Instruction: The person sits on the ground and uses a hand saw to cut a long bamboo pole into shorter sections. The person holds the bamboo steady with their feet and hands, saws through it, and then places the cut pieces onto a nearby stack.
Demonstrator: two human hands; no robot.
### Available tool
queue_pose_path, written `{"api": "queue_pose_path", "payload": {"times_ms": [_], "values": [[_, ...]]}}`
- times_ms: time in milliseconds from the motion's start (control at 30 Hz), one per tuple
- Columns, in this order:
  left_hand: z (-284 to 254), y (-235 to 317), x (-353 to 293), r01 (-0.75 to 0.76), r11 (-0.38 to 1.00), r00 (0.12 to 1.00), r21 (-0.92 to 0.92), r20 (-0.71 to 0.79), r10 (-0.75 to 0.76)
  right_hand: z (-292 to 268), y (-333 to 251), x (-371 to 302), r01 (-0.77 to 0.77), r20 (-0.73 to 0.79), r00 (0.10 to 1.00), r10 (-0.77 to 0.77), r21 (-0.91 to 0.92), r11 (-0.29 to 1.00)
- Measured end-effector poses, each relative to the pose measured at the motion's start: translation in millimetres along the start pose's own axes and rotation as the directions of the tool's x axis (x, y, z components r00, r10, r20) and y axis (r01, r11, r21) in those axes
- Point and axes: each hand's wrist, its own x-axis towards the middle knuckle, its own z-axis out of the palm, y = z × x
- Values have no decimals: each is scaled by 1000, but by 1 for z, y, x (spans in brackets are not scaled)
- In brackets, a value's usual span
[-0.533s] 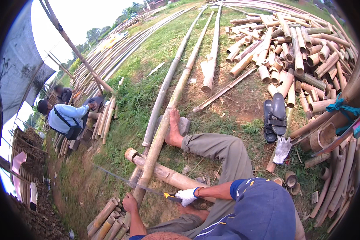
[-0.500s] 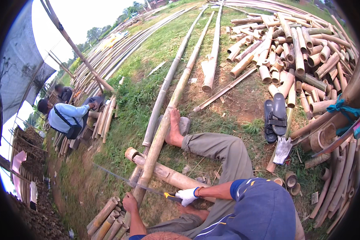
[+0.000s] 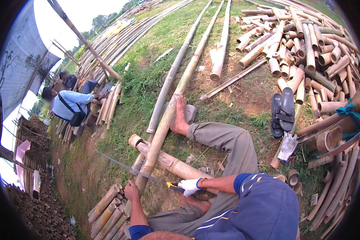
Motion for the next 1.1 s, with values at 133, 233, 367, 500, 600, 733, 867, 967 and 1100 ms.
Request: {"api": "queue_pose_path", "payload": {"times_ms": [133,233,367,500,600,733,867,967,1100], "values": [[-1,8,2,0,1000,1000,1,-31,0,8,15,4,-8,-1,1000,8,-58,998],[-4,6,3,7,1000,999,10,-39,-7,8,16,6,35,-6,999,-35,-48,998],[-4,2,5,-6,1000,1000,8,-31,6,7,15,7,39,8,999,-39,-84,996],[-7,5,-1,15,999,1000,-39,-2,-15,8,17,8,20,15,1000,-18,-98,995],[-8,4,1,22,999,1000,-40,-7,-22,8,15,6,31,6,1000,-31,-92,995],[-9,4,-1,14,998,1000,-55,1,-14,7,16,4,35,15,999,-33,-94,995],[-9,7,-1,10,998,1000,-57,1,-10,4,15,3,18,27,999,-16,-73,997],[-9,5,0,20,998,1000,-56,21,-19,2,12,2,16,25,1000,-13,-106,994],[-9,3,2,16,999,1000,-52,24,-15,3,11,2,19,31,999,-16,-92,996]]}}
